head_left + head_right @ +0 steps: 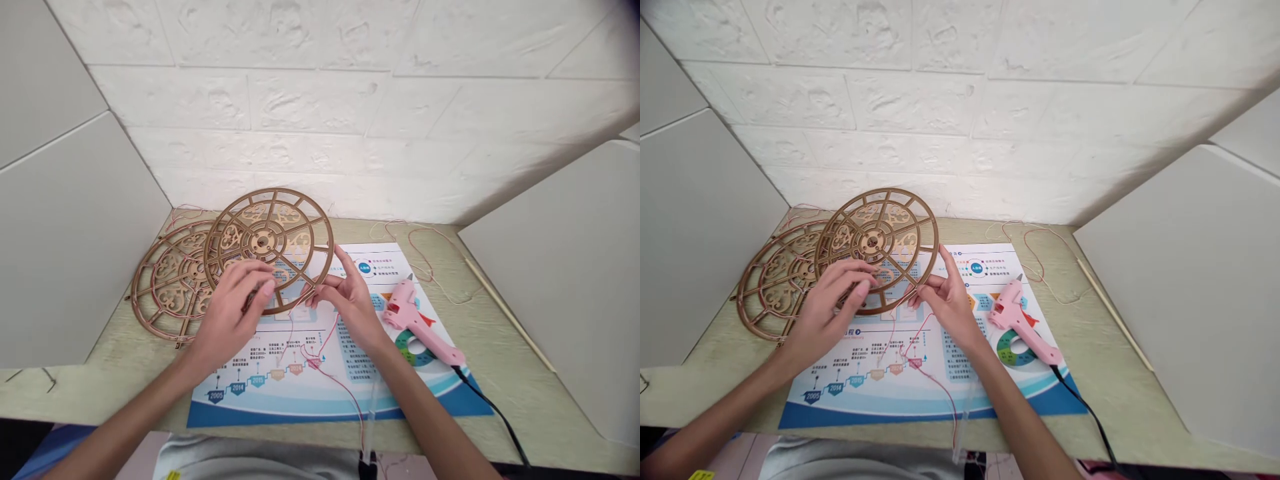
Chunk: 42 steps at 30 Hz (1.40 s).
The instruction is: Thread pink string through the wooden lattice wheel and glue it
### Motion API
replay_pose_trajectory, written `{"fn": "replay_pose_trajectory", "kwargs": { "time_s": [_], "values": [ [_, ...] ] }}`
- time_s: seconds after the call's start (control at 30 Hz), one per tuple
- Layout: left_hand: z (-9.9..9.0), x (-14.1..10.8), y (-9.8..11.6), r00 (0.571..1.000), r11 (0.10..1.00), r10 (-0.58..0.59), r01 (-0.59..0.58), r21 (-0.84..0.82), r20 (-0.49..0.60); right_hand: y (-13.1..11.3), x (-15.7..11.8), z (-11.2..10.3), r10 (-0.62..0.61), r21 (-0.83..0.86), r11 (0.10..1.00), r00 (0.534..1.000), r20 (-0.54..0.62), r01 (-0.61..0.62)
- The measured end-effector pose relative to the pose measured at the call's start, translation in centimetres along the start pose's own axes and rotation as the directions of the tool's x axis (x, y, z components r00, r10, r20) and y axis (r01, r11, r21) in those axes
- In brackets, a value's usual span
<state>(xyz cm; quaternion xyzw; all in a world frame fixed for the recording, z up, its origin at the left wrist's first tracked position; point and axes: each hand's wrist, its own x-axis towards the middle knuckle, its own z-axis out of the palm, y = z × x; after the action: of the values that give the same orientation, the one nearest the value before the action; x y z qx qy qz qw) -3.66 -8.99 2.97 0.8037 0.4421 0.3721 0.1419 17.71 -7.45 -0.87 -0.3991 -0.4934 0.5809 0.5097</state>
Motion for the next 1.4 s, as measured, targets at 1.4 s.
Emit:
{"fn": "replay_pose_trajectory", "kwargs": {
  "time_s": [1.4],
  "values": [
    [2.0,-6.3,1.7,0.679,0.686,-0.694,0.522,-0.508,-0.239,0.1,-0.2,0.2,0.094,0.032,0.995,0.996,-0.001,-0.094]
  ]
}}
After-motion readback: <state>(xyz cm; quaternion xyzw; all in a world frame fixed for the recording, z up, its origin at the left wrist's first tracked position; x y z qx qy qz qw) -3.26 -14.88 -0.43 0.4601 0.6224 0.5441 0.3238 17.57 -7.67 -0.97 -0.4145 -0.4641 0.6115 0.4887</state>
